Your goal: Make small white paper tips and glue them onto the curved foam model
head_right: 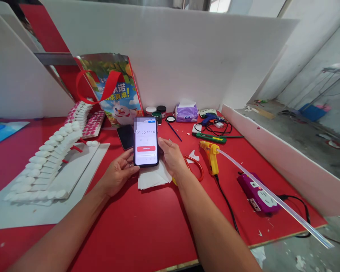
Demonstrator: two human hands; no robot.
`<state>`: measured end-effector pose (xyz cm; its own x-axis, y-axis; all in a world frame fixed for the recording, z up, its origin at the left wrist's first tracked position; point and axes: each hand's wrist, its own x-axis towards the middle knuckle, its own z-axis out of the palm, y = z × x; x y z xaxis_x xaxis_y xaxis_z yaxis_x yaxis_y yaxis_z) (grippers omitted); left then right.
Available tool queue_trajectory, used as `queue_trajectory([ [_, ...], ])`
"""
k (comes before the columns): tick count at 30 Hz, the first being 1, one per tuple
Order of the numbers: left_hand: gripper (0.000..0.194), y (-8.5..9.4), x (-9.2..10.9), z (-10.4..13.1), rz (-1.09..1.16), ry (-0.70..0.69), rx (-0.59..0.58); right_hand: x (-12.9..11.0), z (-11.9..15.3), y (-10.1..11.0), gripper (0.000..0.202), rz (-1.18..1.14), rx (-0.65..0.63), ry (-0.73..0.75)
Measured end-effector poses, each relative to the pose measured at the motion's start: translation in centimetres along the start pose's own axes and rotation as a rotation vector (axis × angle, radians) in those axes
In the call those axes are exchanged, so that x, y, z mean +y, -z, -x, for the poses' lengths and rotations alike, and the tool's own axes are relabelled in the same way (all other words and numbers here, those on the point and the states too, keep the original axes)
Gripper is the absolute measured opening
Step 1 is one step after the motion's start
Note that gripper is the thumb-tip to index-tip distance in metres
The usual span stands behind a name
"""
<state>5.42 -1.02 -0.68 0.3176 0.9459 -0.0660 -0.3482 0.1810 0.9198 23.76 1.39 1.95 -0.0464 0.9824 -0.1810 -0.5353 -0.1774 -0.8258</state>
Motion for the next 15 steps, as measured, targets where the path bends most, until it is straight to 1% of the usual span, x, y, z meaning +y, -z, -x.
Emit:
queue_trajectory([
  [4, 0.087, 0.0, 0.0, 0.1, -0.002, 0.009, -0.005, -0.2, 0.1, 0.3, 0.023, -0.021, -0.006, 0.011],
  [9, 0.100, -0.2, 0.3, 0.2, 0.009, 0.038, -0.018, -0.3, 0.2, 0.1, 0.015, -0.009, 0.017, -0.008],
  [12, 0.103, -0.5, 0.5, 0.2, 0.001, 0.049, -0.030, -0.6, -1.0, -0.2, 0.012, 0.014, 0.058, 0.018],
  [15, 0.099, -0.7, 0.6, 0.3, -0.034, 0.067, -0.042, -1.9, -3.4, -0.8, 0.018, 0.034, 0.126, 0.134],
])
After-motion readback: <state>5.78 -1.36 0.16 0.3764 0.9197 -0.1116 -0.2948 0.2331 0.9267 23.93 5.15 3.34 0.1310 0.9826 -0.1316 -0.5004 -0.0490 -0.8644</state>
